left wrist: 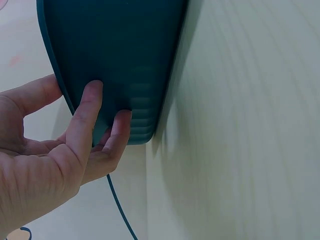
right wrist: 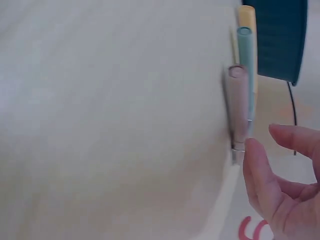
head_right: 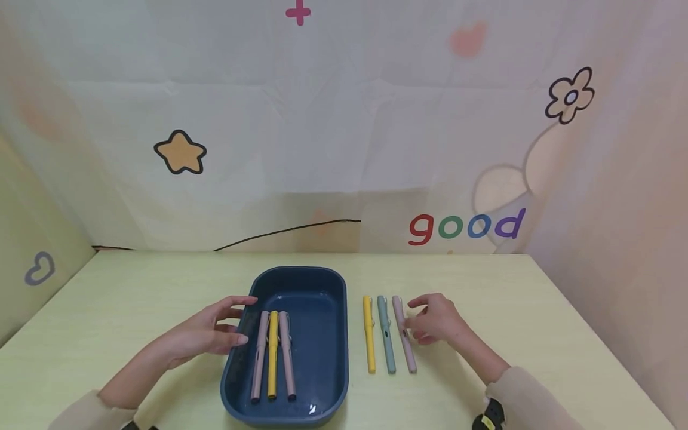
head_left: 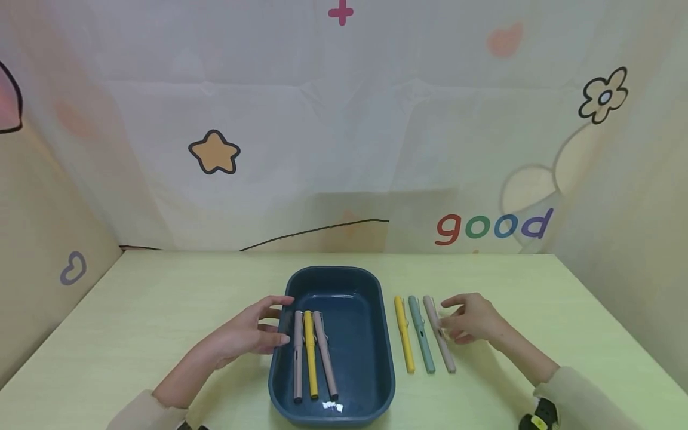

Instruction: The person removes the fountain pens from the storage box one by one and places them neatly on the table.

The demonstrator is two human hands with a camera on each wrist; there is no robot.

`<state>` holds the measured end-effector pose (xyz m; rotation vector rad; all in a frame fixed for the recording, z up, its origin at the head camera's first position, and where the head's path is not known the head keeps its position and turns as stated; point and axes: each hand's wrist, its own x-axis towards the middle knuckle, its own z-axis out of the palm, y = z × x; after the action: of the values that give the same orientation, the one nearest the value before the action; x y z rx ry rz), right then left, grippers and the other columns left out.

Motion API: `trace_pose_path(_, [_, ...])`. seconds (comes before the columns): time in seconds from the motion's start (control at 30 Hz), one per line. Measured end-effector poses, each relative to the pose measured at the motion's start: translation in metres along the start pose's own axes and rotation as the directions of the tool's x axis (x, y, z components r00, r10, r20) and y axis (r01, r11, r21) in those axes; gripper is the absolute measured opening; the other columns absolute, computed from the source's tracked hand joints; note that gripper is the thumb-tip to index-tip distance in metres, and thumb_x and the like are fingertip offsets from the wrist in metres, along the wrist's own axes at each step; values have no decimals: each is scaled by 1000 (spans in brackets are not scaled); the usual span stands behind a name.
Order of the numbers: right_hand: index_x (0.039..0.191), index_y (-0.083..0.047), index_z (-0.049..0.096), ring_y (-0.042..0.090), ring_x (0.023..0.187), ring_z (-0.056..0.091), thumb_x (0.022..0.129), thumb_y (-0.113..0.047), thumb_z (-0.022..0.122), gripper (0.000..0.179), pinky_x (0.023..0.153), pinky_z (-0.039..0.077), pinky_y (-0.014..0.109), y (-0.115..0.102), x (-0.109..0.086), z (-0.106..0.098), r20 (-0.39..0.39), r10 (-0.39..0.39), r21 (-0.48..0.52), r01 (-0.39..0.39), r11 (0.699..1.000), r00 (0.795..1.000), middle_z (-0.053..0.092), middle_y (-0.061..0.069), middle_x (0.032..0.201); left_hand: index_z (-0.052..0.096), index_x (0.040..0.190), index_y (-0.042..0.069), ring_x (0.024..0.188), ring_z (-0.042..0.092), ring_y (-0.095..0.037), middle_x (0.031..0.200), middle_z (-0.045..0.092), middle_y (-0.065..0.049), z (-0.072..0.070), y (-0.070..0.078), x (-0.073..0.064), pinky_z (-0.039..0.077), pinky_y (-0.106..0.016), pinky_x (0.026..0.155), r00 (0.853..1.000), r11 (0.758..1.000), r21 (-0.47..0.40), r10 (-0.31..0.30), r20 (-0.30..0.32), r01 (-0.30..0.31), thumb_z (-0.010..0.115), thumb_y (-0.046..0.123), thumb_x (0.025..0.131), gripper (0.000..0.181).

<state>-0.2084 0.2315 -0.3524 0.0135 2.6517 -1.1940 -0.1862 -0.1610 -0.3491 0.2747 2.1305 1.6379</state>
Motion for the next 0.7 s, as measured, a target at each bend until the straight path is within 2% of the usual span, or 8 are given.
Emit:
trace_pose_path(0.17, [123,11,46,21,69,63,82,-14,67,53,61,56,33,-18,-6,-13,13,-90,42,89,995,996,63,15,85,30,138,6,101,57,-28,130,38,-25,-1,-1,2,51,-46,80,1000,1000,5,-1,-5,1,67,3,80,68])
trace_pose_path(0.37, [122,8,50,23,75,64,82,-17,68,50,66,55,32,-49,-12,-17,7,-191,59,190,980,982,63,13,88,30,138,7,100,57,-28,130,38,-25,-1,-3,2,51,-46,80,1000,1000,1,-5,-9,5,67,4,81,68])
trace_pose_path(0.5, [121,6,52,23,76,64,81,-17,69,49,68,55,32,-70,-17,-9,24,-246,78,243,967,969,63,12,88,30,138,8,101,57,-28,131,37,-25,-1,-2,2,51,-46,80,1000,1000,1,-11,-13,11,67,4,80,68])
trace_pose_path(0.7, [119,5,55,20,75,64,79,-18,71,49,69,55,33,-91,-17,15,63,-285,102,278,955,957,64,11,89,31,138,8,102,57,-29,131,37,-25,-1,-3,3,51,-45,80,1000,1000,2,-12,-16,12,67,4,81,68])
